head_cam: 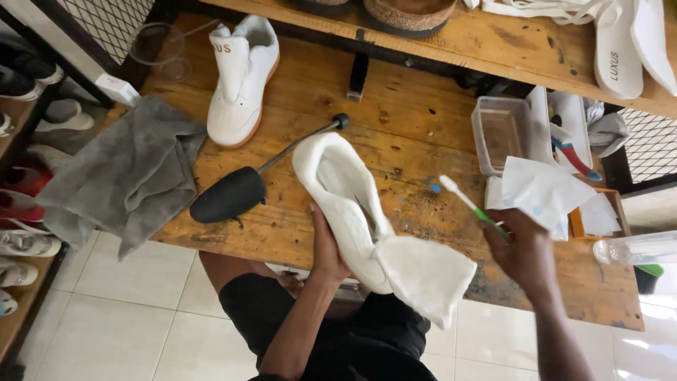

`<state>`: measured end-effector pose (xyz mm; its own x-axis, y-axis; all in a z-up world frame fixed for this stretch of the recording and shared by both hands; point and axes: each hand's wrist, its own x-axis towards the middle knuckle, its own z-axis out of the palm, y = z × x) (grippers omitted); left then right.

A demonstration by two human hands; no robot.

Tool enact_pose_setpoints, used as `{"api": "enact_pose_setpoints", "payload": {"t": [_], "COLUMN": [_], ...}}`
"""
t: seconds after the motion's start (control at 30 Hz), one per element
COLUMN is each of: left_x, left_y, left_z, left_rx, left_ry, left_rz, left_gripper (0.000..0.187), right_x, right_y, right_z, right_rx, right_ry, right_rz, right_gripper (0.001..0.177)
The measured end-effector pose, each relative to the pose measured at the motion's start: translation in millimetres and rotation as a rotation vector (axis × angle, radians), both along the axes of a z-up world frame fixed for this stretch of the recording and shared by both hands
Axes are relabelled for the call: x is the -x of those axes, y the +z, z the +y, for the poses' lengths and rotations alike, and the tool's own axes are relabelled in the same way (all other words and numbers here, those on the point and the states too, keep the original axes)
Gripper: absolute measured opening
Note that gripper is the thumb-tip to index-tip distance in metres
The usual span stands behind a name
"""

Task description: A person is meticulously cleaning a white sneaker using a toothbrush and a cleaning solution at a wooden workbench.

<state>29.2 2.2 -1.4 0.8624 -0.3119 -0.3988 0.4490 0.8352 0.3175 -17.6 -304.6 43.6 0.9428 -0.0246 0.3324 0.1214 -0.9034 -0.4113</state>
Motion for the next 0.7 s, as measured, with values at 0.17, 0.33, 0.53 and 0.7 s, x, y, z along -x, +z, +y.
{"api": "enact_pose_setpoints", "payload": {"t": [0.17,0.33,0.53,0.7], "left_x": [-5,-8,-15,-17], "left_y": [83,72,55,35], "left_z": [1,-12,-23,-26], "left_rx": [-0.012,0.135,0.174,0.127], "left_ry": [0.027,-0.004,-0.017,-0.028], "left_rz": [0.157,0.158,0.113,0.12], "left_gripper": [0.087,0.06,0.052,0.058], "right_x": [1,-1,2,24], "right_y": [-85,-91,-54,-9], "right_z": [-26,-25,6,56], "right_rx": [-0.016,0.061,0.079,-0.337], "right_ry": [0.039,0.036,0.067,0.178], "right_rz": [-0.081,-0.16,-0.219,-0.172], "right_gripper": [0.021,0.008,0.008,0.018]}}
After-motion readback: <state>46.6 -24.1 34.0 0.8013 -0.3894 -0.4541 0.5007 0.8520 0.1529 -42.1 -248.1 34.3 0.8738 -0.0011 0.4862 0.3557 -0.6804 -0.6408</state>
